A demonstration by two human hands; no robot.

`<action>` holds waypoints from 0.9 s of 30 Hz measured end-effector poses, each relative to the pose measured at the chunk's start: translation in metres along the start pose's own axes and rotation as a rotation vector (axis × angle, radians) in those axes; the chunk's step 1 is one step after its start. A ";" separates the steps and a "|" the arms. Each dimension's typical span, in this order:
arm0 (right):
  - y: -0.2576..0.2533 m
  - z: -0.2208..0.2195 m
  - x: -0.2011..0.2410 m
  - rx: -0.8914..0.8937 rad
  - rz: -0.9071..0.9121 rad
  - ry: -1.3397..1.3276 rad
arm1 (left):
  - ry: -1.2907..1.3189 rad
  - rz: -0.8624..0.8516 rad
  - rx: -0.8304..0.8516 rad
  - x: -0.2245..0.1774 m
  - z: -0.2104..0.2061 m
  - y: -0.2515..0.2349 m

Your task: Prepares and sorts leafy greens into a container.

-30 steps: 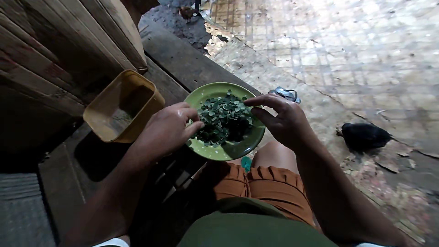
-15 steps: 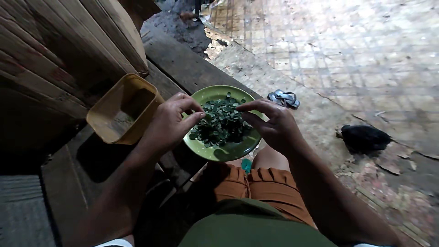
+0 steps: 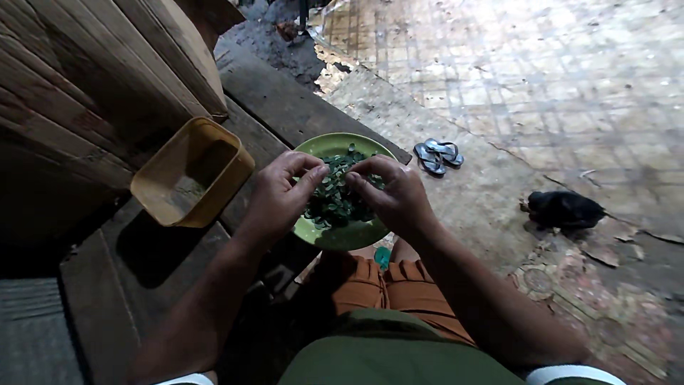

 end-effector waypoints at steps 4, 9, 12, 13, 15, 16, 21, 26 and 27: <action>0.000 0.004 -0.005 -0.008 -0.029 -0.018 | 0.097 0.011 0.045 -0.002 -0.004 0.001; 0.001 0.002 -0.010 -0.011 -0.051 -0.064 | 0.091 -0.155 0.027 -0.018 -0.019 0.001; 0.001 0.005 -0.010 -0.019 -0.061 -0.065 | 0.039 -0.179 -0.024 -0.018 -0.016 -0.001; 0.001 0.008 -0.010 -0.020 -0.073 -0.058 | 0.009 -0.183 -0.028 -0.018 -0.014 -0.001; 0.001 0.011 -0.011 -0.017 -0.096 -0.041 | -0.059 -0.186 -0.004 -0.016 -0.013 -0.001; 0.001 0.013 -0.013 -0.023 -0.098 -0.044 | -0.092 -0.190 0.017 -0.015 -0.014 -0.001; 0.001 0.010 -0.015 -0.033 -0.084 -0.064 | -0.153 -0.248 -0.016 -0.019 -0.018 0.001; 0.001 0.007 -0.010 0.002 -0.078 -0.042 | -0.168 -0.268 -0.090 -0.020 -0.016 -0.001; 0.001 0.007 -0.010 0.002 -0.071 -0.036 | -0.169 -0.261 -0.105 -0.019 -0.015 -0.002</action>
Point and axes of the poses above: each hand's wrist, its own y-axis away from the middle knuckle, its own z-axis out of the back of the hand, x = y × z, the point moved 8 cm from there along -y, towards the middle knuckle, and after that the axes turned 15 degrees about -y, right-handed, at the moved point
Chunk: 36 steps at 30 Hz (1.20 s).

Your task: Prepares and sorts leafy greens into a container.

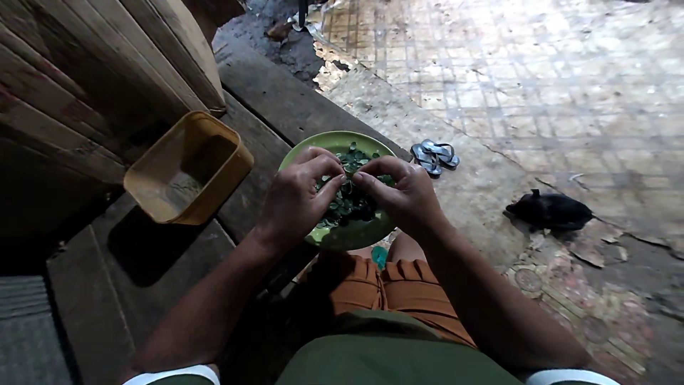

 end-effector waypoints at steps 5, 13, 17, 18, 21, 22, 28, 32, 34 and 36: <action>-0.001 0.006 -0.006 0.005 0.060 0.144 | -0.028 0.072 -0.038 0.016 0.020 -0.001; -0.006 -0.012 0.000 0.192 0.117 0.455 | -0.534 0.313 -0.042 0.092 0.100 0.014; 0.001 -0.049 0.002 0.426 0.161 0.396 | -0.674 0.520 0.053 0.130 0.115 0.028; 0.003 -0.057 -0.001 0.484 0.172 0.416 | -0.690 0.535 0.073 0.133 0.114 0.029; 0.000 -0.060 -0.005 0.514 0.218 0.476 | -0.686 0.450 0.072 0.127 0.107 0.030; -0.004 -0.055 -0.005 0.485 0.248 0.483 | -0.669 0.402 0.064 0.122 0.103 0.029; -0.026 -0.020 0.011 0.365 0.233 0.354 | -0.492 0.135 0.135 0.073 0.065 0.025; -0.035 -0.003 0.011 0.342 0.137 0.280 | -0.414 0.009 0.267 0.051 0.033 0.031; -0.039 0.005 0.005 0.324 0.140 0.248 | -0.434 -0.029 0.361 0.044 0.019 0.034; -0.043 0.012 -0.005 0.322 0.154 0.261 | -0.491 -0.023 0.448 0.043 0.007 0.036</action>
Point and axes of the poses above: each hand's wrist, its own y-axis away from the middle knuckle, its own z-axis out of the back of the hand, x = y × z, the point moved 8 cm from there along -y, towards the middle knuckle, and after that the axes turned 15 degrees about -y, right-handed, at the moved point
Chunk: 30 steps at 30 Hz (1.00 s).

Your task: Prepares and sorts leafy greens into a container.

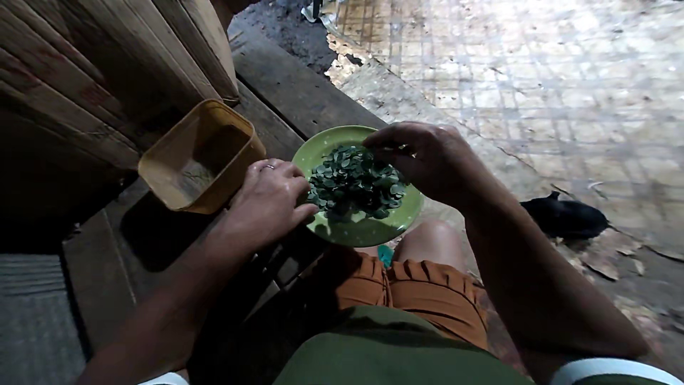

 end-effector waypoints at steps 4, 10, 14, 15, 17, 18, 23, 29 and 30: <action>-0.001 0.004 0.006 0.034 -0.092 -0.037 | -0.042 -0.008 0.002 -0.008 -0.007 -0.007; 0.004 0.006 0.007 0.028 -0.122 -0.018 | 0.024 -0.002 -0.078 -0.010 -0.001 -0.015; 0.009 0.005 0.019 -0.007 -0.157 -0.039 | 0.076 -0.002 -0.170 -0.016 0.017 -0.020; 0.010 0.005 0.018 -0.014 -0.165 -0.034 | 0.071 -0.010 -0.176 -0.021 0.019 -0.021; 0.013 0.005 0.017 -0.029 -0.169 -0.029 | 0.069 -0.036 -0.179 -0.033 0.021 -0.025; 0.015 0.004 0.018 -0.038 -0.172 -0.030 | 0.073 -0.051 -0.174 -0.040 0.021 -0.027; 0.021 0.002 0.016 -0.083 -0.144 -0.057 | -0.004 -0.126 -0.204 -0.068 0.008 -0.040; 0.026 0.007 0.016 -0.150 -0.111 -0.053 | 0.143 -0.053 -0.296 -0.050 0.014 -0.048; 0.027 0.008 0.014 -0.171 -0.119 -0.054 | 0.230 -0.020 -0.291 -0.041 0.018 -0.048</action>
Point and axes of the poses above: each hand's wrist, its own y-axis away from the middle knuckle, its own z-axis out of the back of the hand, x = y × z, the point moved 8 cm from there along -y, towards the middle knuckle, and after that the axes turned 15 degrees about -y, right-handed, at the moved point
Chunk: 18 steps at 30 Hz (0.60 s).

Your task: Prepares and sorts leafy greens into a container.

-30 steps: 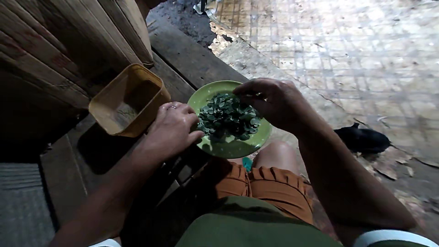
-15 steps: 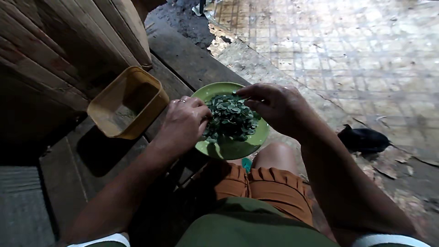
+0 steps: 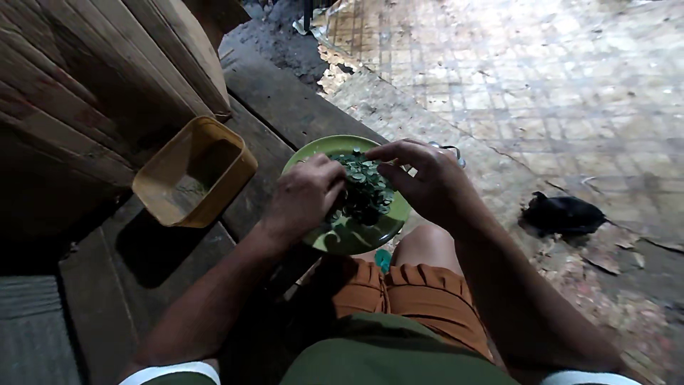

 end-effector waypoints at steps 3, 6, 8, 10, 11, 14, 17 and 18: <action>0.001 0.001 -0.001 -0.065 0.021 -0.007 | 0.264 0.174 -0.022 0.021 0.016 -0.002; 0.003 -0.003 -0.006 -0.080 0.020 -0.082 | 0.577 0.333 -0.017 0.034 0.014 0.001; 0.005 -0.008 -0.007 -0.078 -0.010 -0.148 | 0.759 0.413 -0.013 0.035 0.010 0.003; 0.006 -0.014 -0.005 -0.061 -0.058 -0.189 | 0.882 0.469 -0.021 0.036 0.006 0.004; 0.006 -0.017 -0.005 -0.049 -0.078 -0.200 | 0.922 0.480 -0.023 0.036 0.004 0.005; 0.005 -0.026 -0.004 -0.029 -0.062 -0.220 | 0.992 0.487 -0.014 0.036 0.000 0.006; 0.004 -0.029 -0.005 -0.038 -0.075 -0.248 | 1.024 0.494 0.005 0.032 -0.004 0.008; 0.003 -0.029 -0.005 -0.035 -0.085 -0.248 | 1.027 0.495 0.021 0.031 -0.005 0.009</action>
Point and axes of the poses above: each hand's wrist, its own y-axis away from the middle knuckle, its own z-axis out of the back of the hand, x = y × z, the point moved 8 cm from there along -y, towards the middle knuckle, and after that the axes turned 15 degrees about -y, right-handed, at the moved point
